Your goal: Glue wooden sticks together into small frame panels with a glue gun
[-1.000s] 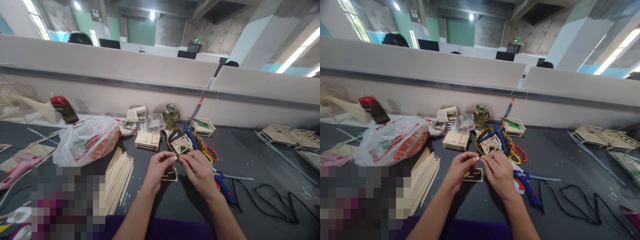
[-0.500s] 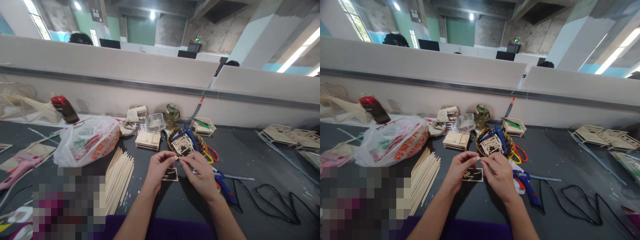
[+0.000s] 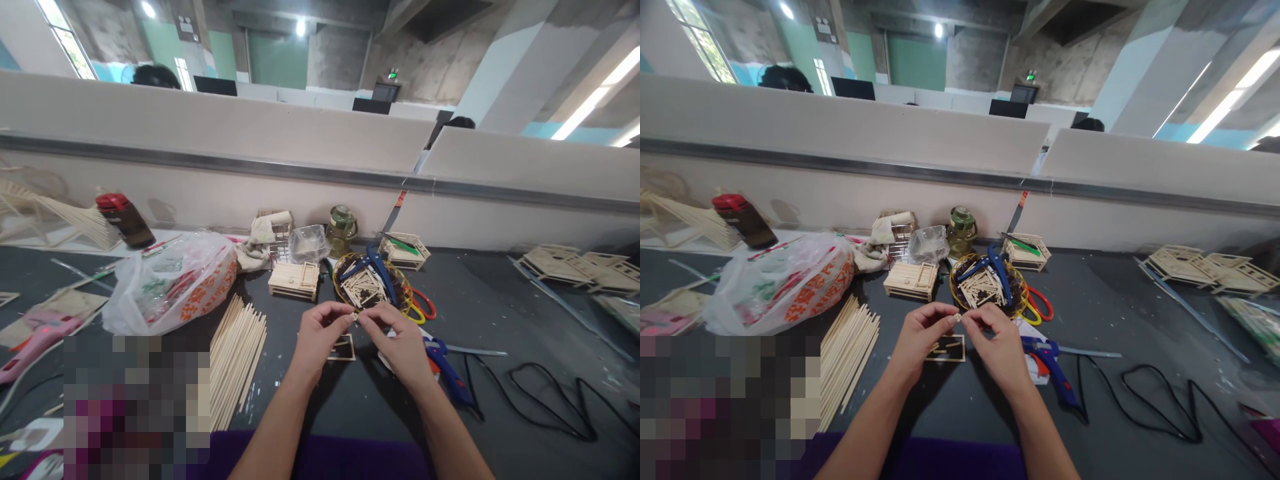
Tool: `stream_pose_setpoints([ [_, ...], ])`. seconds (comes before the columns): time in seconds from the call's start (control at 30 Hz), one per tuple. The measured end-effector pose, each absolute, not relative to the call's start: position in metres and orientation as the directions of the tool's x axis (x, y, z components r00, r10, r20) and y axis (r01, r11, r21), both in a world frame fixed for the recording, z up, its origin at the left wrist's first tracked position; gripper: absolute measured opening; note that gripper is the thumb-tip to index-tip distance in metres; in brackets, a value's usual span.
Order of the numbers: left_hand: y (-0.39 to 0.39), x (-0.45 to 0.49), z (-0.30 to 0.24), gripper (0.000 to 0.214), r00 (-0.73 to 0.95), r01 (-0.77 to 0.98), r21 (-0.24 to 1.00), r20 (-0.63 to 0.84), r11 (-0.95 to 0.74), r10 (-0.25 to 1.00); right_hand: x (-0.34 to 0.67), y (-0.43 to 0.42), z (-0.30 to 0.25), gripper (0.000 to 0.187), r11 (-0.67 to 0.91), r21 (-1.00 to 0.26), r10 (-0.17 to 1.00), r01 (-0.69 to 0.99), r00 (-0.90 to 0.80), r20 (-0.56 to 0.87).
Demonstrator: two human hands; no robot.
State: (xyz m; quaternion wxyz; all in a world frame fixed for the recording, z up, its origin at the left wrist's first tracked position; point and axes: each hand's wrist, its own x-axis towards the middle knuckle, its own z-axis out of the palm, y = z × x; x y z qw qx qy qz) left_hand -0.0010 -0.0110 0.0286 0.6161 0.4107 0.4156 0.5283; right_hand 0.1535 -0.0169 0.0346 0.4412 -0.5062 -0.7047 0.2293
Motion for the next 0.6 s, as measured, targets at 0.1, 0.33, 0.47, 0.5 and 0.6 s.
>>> stream_pose_setpoints([
  [0.1,-0.0113,-0.0009,0.0297,0.02,0.103,-0.309,0.945,-0.079,0.107,0.992,0.1542,-0.0174,0.0348,0.016,0.368,-0.784,0.924,0.499,-0.102,0.369],
  [0.33,-0.0117,-0.0007,0.0295,0.019,0.108,-0.3,0.948,-0.078,0.108,0.991,0.1545,-0.0184,0.0362,0.016,0.352,-0.804,0.931,0.479,-0.095,0.351],
  [0.47,-0.0115,-0.0006,0.0289,0.019,0.111,-0.298,0.949,-0.074,0.105,0.991,0.1538,-0.0182,0.0371,0.017,0.34,-0.806,0.936,0.484,-0.092,0.34],
  [0.5,-0.0115,-0.0006,0.0287,0.019,0.109,-0.298,0.949,-0.073,0.103,0.991,0.1536,-0.0181,0.0372,0.017,0.338,-0.806,0.937,0.486,-0.091,0.338],
  [0.6,-0.0115,-0.0006,0.0286,0.019,0.106,-0.302,0.949,-0.06,0.09,0.993,0.1536,-0.0181,0.0368,0.018,0.342,-0.803,0.936,0.488,-0.095,0.34],
])
